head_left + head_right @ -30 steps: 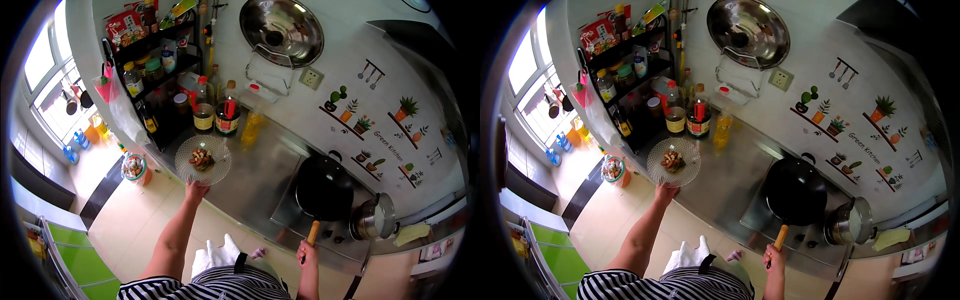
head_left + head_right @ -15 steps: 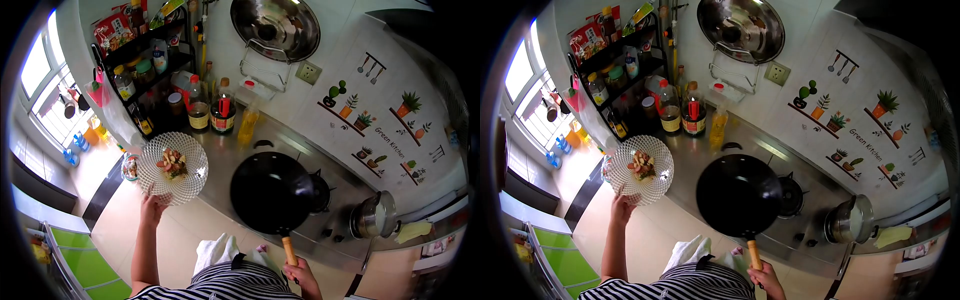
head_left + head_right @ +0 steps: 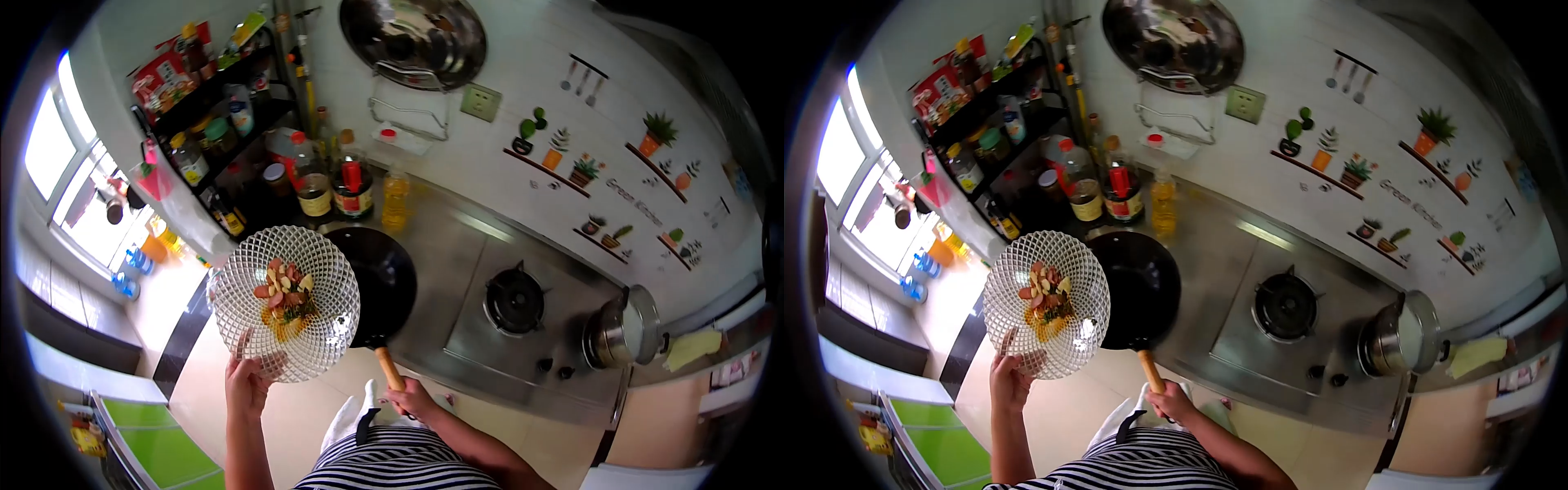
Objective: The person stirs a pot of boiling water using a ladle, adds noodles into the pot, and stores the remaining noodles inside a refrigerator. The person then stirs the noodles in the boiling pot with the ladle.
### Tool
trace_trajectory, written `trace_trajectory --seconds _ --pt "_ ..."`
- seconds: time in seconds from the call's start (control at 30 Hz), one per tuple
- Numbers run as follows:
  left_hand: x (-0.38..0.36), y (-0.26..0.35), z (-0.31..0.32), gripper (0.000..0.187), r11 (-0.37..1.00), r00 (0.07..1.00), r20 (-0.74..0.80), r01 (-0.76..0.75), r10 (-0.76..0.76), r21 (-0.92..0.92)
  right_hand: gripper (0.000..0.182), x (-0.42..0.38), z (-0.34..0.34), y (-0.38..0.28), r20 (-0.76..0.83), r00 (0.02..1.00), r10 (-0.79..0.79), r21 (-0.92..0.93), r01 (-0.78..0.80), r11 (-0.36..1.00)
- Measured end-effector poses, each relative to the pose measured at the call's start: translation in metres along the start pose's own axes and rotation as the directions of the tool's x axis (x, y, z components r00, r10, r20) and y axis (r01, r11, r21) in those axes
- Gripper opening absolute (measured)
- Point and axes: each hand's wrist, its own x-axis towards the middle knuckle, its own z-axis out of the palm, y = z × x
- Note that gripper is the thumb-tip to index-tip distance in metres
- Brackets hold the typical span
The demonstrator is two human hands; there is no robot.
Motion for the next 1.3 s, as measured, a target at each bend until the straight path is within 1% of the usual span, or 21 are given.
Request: trace_trajectory --seconds 0.13,0.2,0.23,0.33,0.4,0.47,0.5,0.53,0.6,0.63,0.67,0.73,0.77,0.87,0.93,1.0,1.07,1.13,1.17,1.23,1.3 --pt "-0.001 -0.019 0.025 0.057 0.995 0.994 0.060 0.085 -0.088 0.056 0.027 0.018 0.012 0.009 0.057 0.998 -0.011 -0.009 0.011 1.000" --pt "0.006 -0.033 0.035 0.062 0.976 0.969 0.117 0.209 -0.216 0.064 0.040 0.024 0.005 0.017 0.042 0.998 0.038 -0.131 -0.032 0.991" --pt "0.011 -0.044 0.037 0.063 0.966 0.951 0.168 0.252 -0.259 0.065 0.051 0.023 -0.004 0.014 -0.021 0.996 -0.088 -0.470 0.068 0.880" --pt "0.021 -0.076 0.056 0.061 0.921 0.895 0.232 0.349 -0.382 0.171 0.051 0.007 -0.036 0.024 -0.251 0.902 -0.351 -0.138 0.325 0.936" --pt "0.024 -0.098 0.075 0.059 0.886 0.844 0.282 0.405 -0.457 0.224 0.041 -0.029 -0.065 -0.003 -0.408 0.890 -0.204 0.313 0.346 0.884" --pt "0.025 -0.120 0.094 0.057 0.844 0.801 0.288 0.447 -0.525 0.296 0.035 -0.067 -0.083 -0.022 -0.474 0.850 -0.232 0.492 0.474 0.730" --pt "0.030 -0.134 0.100 0.055 0.823 0.765 0.322 0.460 -0.558 0.334 0.036 -0.071 -0.107 -0.002 -0.435 0.835 -0.337 0.519 0.538 0.664" --pt "0.032 -0.147 0.109 0.058 0.803 0.728 0.345 0.500 -0.592 0.323 0.036 -0.080 -0.111 -0.011 -0.440 0.831 -0.341 0.507 0.543 0.669" --pt "0.034 -0.169 0.129 0.057 0.741 0.671 0.324 0.552 -0.667 0.383 0.039 -0.097 -0.117 -0.028 -0.562 0.808 -0.180 0.386 0.448 0.806" --pt "0.034 -0.179 0.142 0.057 0.707 0.648 0.298 0.577 -0.701 0.409 0.039 -0.102 -0.126 -0.028 -0.567 0.803 -0.181 0.379 0.450 0.808" --pt "0.036 -0.189 0.151 0.057 0.707 0.645 0.303 0.579 -0.702 0.406 0.039 -0.107 -0.137 -0.028 -0.584 0.782 -0.219 0.388 0.505 0.771" --pt "0.043 -0.214 0.168 0.058 0.644 0.543 0.349 0.605 -0.764 0.468 0.040 -0.117 -0.155 -0.035 -0.595 0.762 -0.257 0.390 0.553 0.736" --pt "0.046 -0.229 0.176 0.058 0.636 0.523 0.364 0.653 -0.771 0.410 0.039 -0.122 -0.161 -0.044 -0.629 0.737 -0.246 0.418 0.588 0.693" --pt "0.053 -0.259 0.205 0.058 0.663 0.520 0.414 0.631 -0.747 0.404 0.033 -0.127 -0.191 -0.054 -0.666 0.716 -0.207 0.451 0.609 0.653" --pt "0.067 -0.281 0.220 0.057 0.668 0.525 0.414 0.615 -0.743 0.418 0.028 -0.121 -0.216 -0.056 -0.738 0.650 -0.183 0.236 0.503 0.831" --pt "0.095 -0.315 0.227 0.057 0.605 0.464 0.389 0.593 -0.796 0.531 0.027 -0.115 -0.241 -0.062 -0.720 0.674 -0.166 0.246 0.472 0.847" --pt "0.113 -0.335 0.236 0.046 0.625 0.463 0.419 0.567 -0.781 0.537 0.026 -0.109 -0.260 -0.068 -0.738 0.659 -0.141 0.242 0.454 0.857" --pt "0.123 -0.347 0.246 0.040 0.591 0.516 0.400 0.281 -0.757 0.756 0.024 -0.103 -0.277 -0.072 -0.741 0.659 -0.129 0.235 0.434 0.870" --pt "0.123 -0.348 0.251 0.040 0.600 0.519 0.404 0.289 -0.753 0.746 0.021 -0.100 -0.285 -0.074 -0.743 0.659 -0.118 0.235 0.422 0.876" --pt "0.121 -0.347 0.257 0.036 0.563 0.587 0.384 0.151 -0.712 0.813 0.022 -0.095 -0.298 -0.078 -0.746 0.660 -0.091 0.212 0.364 0.907" --pt "0.135 -0.382 0.244 0.039 0.573 0.605 0.409 0.097 -0.683 0.814 0.023 -0.092 -0.307 -0.080 -0.752 0.656 -0.062 0.194 0.310 0.931"
